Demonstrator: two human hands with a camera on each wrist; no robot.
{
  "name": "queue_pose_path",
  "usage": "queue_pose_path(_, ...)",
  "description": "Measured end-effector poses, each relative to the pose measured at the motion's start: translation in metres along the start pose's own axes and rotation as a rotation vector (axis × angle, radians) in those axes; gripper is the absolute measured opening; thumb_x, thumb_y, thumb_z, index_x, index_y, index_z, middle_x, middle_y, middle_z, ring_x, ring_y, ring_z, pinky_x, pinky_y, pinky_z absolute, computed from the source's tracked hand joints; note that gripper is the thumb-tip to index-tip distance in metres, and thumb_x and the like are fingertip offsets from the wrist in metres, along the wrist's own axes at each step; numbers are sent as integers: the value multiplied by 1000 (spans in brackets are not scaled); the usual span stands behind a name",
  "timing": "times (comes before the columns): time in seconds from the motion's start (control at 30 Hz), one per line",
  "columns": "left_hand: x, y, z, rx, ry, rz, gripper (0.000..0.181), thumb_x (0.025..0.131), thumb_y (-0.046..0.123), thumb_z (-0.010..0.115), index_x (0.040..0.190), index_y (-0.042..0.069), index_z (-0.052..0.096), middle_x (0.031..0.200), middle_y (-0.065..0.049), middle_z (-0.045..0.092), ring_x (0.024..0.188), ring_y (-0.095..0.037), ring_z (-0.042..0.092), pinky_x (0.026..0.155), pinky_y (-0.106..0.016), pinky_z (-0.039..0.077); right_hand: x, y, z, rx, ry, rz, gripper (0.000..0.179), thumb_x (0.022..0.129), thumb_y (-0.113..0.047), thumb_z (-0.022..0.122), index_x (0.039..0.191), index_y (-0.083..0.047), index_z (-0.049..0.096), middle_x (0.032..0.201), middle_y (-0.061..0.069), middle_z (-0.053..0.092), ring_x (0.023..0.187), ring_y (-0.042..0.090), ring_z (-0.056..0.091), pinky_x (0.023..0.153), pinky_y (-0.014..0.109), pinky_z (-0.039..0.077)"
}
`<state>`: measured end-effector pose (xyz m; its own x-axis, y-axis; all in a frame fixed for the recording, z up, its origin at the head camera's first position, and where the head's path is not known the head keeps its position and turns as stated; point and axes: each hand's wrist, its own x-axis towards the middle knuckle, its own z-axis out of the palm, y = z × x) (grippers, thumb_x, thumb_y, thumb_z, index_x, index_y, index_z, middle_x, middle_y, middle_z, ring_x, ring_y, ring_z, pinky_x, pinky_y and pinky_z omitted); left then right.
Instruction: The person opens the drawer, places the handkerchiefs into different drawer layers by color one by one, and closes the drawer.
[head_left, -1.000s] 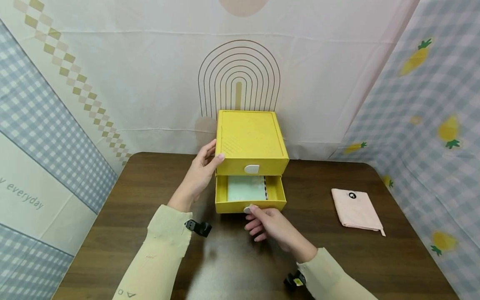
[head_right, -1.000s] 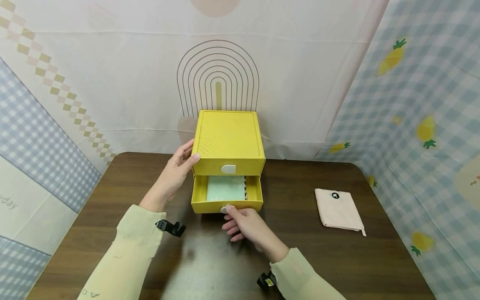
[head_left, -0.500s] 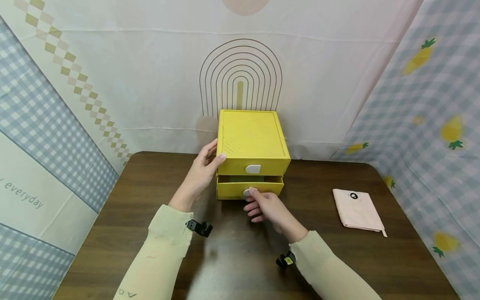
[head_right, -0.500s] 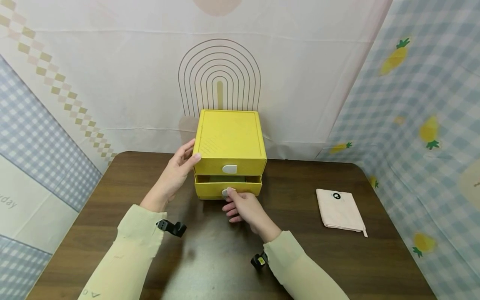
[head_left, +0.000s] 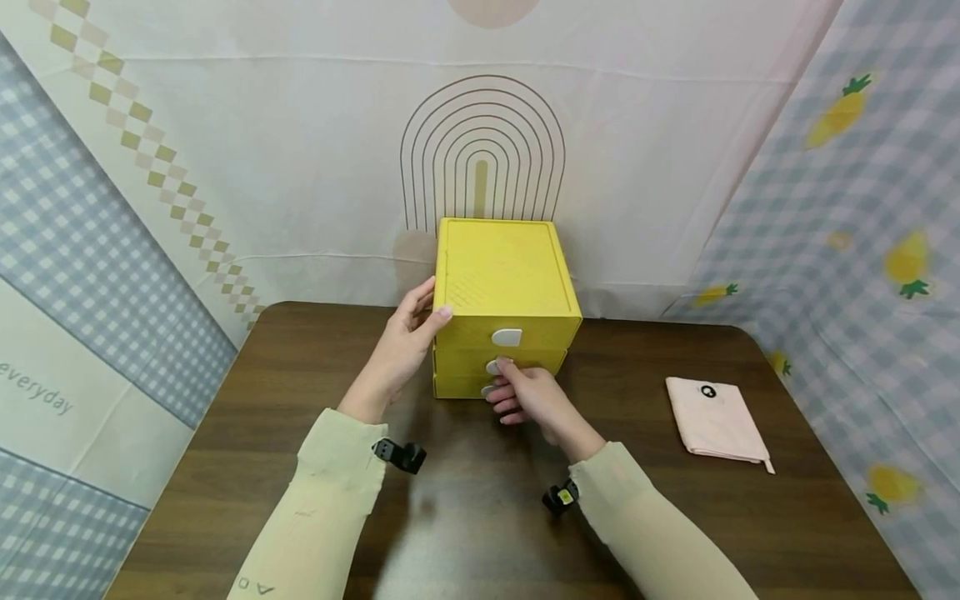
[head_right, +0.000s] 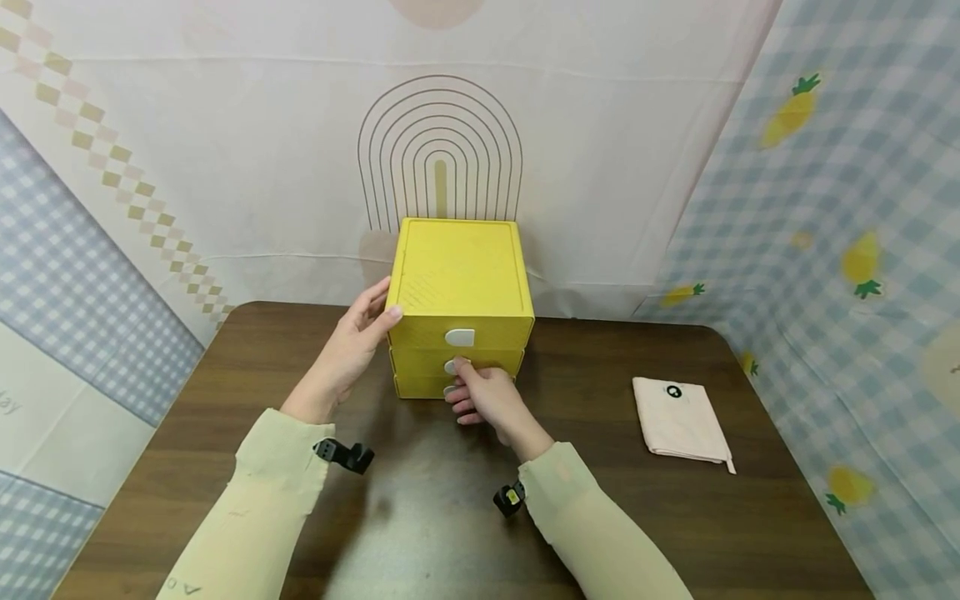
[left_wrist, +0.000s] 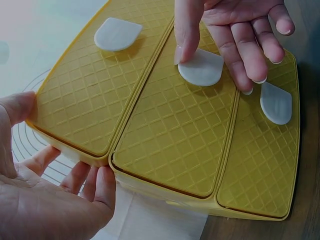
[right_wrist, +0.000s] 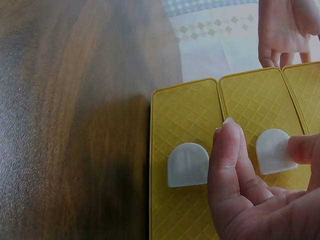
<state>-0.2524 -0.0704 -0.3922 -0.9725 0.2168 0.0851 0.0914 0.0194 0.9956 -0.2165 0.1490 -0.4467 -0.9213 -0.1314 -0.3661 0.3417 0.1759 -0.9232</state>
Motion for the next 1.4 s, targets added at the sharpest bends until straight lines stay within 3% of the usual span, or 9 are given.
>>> queue_pose_path(0.43, 1, -2, -2, 1, -2, 11, 63, 94, 45, 61, 149, 32, 34, 144, 3, 41, 125, -26, 42, 102, -45, 37, -3, 14, -7, -59, -26, 43, 72, 89, -62, 57, 120, 3, 63, 98, 13, 69, 90, 34, 66, 68, 37, 57)
queue_pose_path(0.87, 1, -2, -3, 6, 0, 4, 63, 93, 45, 61, 149, 33, 35, 144, 3, 41, 124, -25, 43, 102, -45, 37, 3, 30, -10, -36, -25, 101, 67, 92, -56, 57, 118, 5, 62, 99, 15, 68, 83, 27, 66, 68, 36, 57)
queue_pose_path(1.4, 1, 1, -3, 5, -7, -11, 63, 93, 47, 61, 148, 36, 35, 144, 4, 40, 125, -23, 42, 104, -45, 36, 8, 33, -6, -15, -20, 128, 65, 94, -53, 56, 120, 6, 60, 97, 14, 69, 77, 23, 66, 66, 37, 57)
